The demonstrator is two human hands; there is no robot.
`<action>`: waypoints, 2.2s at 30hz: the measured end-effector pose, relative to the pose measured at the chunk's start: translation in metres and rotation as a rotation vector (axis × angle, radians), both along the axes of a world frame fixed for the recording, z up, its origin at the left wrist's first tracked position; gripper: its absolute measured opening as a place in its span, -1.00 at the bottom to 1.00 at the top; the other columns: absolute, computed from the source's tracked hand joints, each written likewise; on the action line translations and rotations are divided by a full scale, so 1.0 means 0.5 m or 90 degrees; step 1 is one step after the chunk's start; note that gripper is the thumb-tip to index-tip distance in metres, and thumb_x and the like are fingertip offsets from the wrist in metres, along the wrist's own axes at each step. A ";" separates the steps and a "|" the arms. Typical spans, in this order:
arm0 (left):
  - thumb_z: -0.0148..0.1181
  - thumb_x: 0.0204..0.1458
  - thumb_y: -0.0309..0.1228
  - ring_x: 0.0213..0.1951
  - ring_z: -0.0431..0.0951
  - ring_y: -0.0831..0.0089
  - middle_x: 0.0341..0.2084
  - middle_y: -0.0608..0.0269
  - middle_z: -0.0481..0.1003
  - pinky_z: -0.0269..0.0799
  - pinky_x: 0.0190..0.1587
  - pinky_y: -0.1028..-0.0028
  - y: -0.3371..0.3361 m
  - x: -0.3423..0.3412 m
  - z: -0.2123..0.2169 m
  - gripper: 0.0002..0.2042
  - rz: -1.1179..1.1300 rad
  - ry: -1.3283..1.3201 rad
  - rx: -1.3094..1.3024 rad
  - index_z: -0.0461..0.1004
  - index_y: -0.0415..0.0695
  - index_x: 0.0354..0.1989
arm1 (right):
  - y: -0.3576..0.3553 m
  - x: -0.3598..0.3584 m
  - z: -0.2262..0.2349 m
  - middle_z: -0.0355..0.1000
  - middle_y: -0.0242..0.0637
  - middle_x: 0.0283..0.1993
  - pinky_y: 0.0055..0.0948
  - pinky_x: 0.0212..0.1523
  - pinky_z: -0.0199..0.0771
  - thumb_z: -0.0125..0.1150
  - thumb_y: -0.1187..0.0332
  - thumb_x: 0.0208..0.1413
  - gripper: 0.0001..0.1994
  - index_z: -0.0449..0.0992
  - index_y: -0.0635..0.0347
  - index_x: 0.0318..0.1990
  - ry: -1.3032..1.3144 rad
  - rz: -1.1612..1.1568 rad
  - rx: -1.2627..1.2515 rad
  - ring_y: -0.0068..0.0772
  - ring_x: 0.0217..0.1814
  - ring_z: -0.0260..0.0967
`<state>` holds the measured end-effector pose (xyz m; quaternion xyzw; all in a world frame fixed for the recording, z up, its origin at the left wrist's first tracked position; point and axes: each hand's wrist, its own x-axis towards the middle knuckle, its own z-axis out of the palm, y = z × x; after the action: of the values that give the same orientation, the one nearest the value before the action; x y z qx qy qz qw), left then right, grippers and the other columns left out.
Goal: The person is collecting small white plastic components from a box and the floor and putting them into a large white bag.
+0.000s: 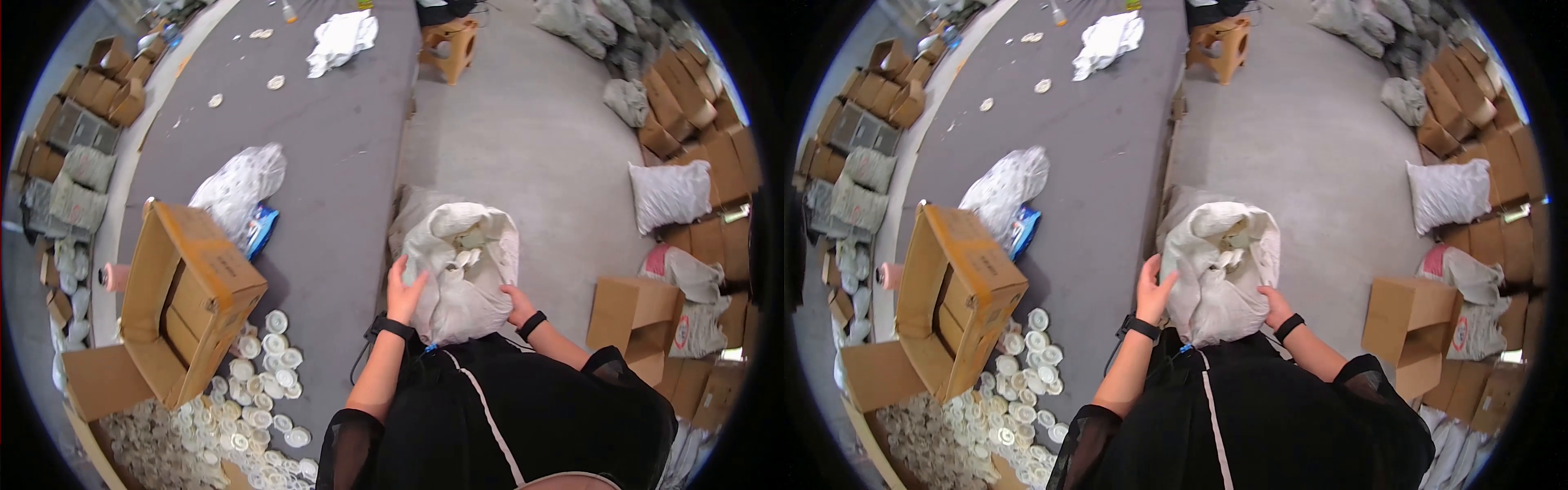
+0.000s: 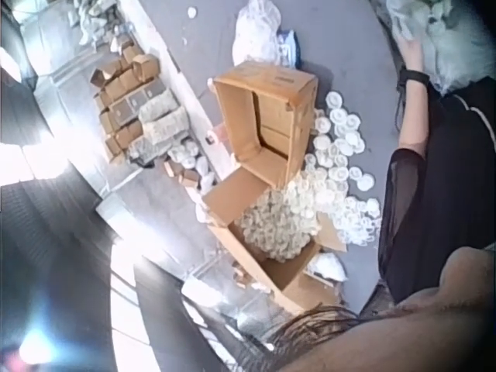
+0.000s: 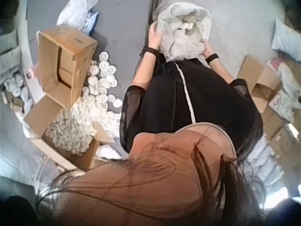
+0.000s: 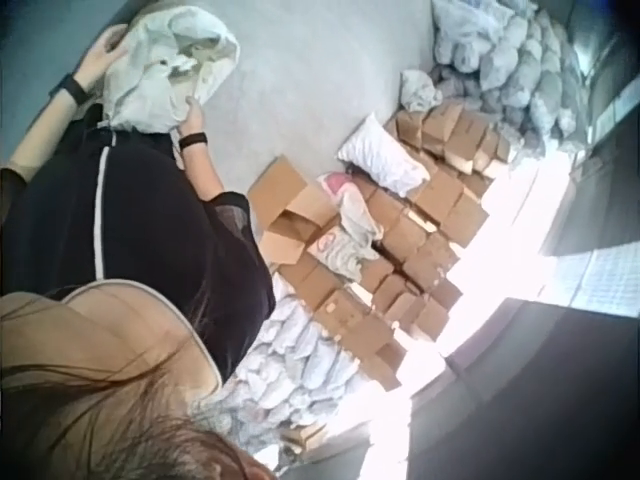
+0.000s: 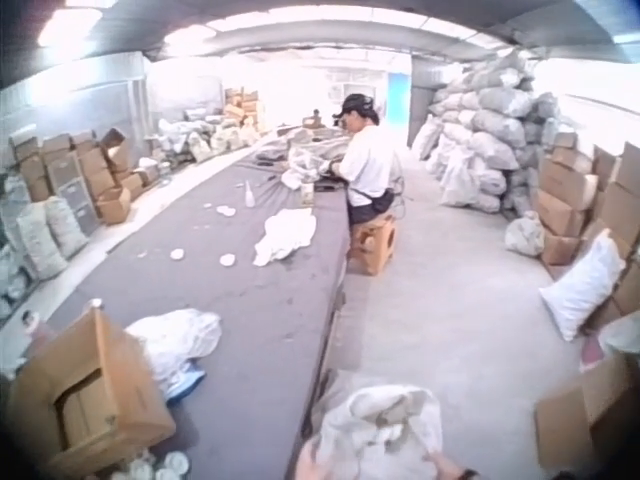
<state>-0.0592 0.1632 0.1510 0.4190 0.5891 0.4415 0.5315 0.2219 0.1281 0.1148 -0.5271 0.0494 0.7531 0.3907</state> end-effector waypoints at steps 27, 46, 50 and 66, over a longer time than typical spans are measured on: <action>0.12 -0.41 -0.51 -0.17 0.28 0.00 -0.23 -0.04 0.24 0.21 -0.11 0.18 -0.232 -0.479 -0.036 -0.52 0.411 0.792 -0.185 0.28 -0.14 -0.15 | 0.021 -0.003 -0.009 0.26 -0.07 -0.01 -0.14 0.09 0.16 -0.07 0.39 -0.08 -0.56 0.16 0.29 0.03 -0.062 0.019 -0.013 -0.11 0.02 0.23; 0.09 -0.09 -0.36 -0.12 0.36 0.33 -0.13 0.25 0.34 0.34 -0.16 0.26 -0.217 -0.480 0.013 -0.52 0.500 -0.518 0.077 0.15 -0.02 0.06 | 0.018 -0.003 -0.003 0.32 -0.10 -0.08 -0.18 0.03 0.23 -0.05 0.41 -0.07 -0.61 0.23 0.30 -0.03 -0.067 0.022 -0.025 -0.14 -0.05 0.28; 0.08 -0.08 -0.28 -0.12 0.37 0.34 -0.12 0.25 0.33 0.34 -0.16 0.27 -0.276 -0.470 0.030 -0.51 0.438 -0.477 0.099 0.15 -0.03 0.07 | 0.036 -0.011 -0.007 0.32 -0.10 -0.09 -0.18 0.03 0.24 -0.05 0.41 -0.08 -0.62 0.24 0.29 -0.04 -0.050 0.045 -0.026 -0.14 -0.05 0.28; 0.28 -0.46 -0.36 -0.22 0.36 0.07 -0.22 0.05 0.31 0.33 -0.21 0.23 -0.350 -0.431 0.003 -0.44 0.250 0.792 -0.306 0.29 -0.08 -0.13 | 0.041 -0.006 -0.010 0.34 -0.12 -0.11 -0.18 0.01 0.25 -0.06 0.40 -0.07 -0.63 0.25 0.28 -0.04 -0.034 0.072 -0.013 -0.14 -0.06 0.29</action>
<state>-0.2747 -0.0119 0.1525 0.3505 0.9306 0.0643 0.0838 0.2189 0.1486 0.1100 -0.5529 0.0169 0.7593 0.3428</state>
